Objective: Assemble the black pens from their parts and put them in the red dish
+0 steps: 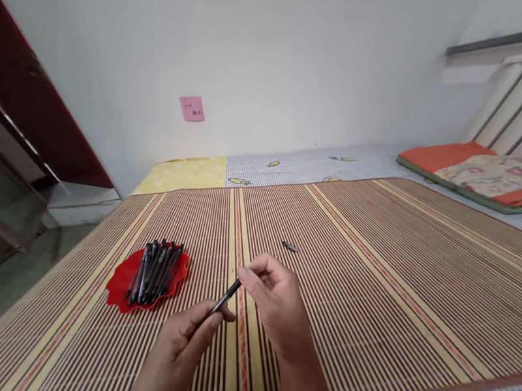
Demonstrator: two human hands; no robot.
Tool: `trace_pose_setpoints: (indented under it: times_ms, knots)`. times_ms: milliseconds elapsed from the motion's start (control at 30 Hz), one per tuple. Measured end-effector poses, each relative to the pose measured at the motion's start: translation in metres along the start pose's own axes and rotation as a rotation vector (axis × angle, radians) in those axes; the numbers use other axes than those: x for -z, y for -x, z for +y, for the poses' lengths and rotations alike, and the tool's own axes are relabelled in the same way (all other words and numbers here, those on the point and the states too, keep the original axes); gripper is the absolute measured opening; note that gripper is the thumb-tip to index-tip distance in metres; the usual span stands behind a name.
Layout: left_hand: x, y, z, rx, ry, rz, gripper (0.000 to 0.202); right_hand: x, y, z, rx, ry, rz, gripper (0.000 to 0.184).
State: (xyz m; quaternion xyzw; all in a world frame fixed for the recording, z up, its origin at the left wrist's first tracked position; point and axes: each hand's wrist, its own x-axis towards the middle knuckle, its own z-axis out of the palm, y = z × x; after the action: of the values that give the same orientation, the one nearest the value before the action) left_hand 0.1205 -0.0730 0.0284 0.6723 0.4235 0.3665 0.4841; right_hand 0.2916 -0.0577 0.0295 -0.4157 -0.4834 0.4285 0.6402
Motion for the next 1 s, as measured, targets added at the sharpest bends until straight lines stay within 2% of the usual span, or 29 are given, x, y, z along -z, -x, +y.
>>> trace_pose_setpoints:
  times_ms: [100,233,333,600,767,867,1000]
  knots:
    - [0.001,-0.001,-0.001,0.001,-0.021,0.008,0.034,0.002,0.000,0.002,-0.030,-0.021,-0.008,0.022]
    - [0.002,-0.002,-0.003,-0.003,-0.015,0.008,0.033,0.007,0.001,0.006,-0.108,-0.097,-0.088,0.021]
    - [0.002,-0.002,-0.001,-0.039,-0.049,0.029,0.030,0.010,0.001,0.005,-0.077,-0.041,-0.097,0.015]
    - [0.009,-0.003,0.001,-0.203,-0.253,0.088,0.027,0.007,-0.002,-0.002,-0.070,0.217,-0.083,0.038]
    - [0.013,-0.004,0.003,-0.147,-0.153,0.074,0.028,0.011,0.000,-0.001,-0.086,0.062,-0.160,0.018]
    - [0.013,-0.002,0.003,-0.133,-0.129,0.075,0.027,0.011,-0.001,-0.001,-0.094,0.016,-0.170,0.016]
    - [0.014,-0.002,-0.004,-0.188,-0.169,0.138,0.028,0.007,-0.003,0.004,-0.132,0.044,-0.136,0.022]
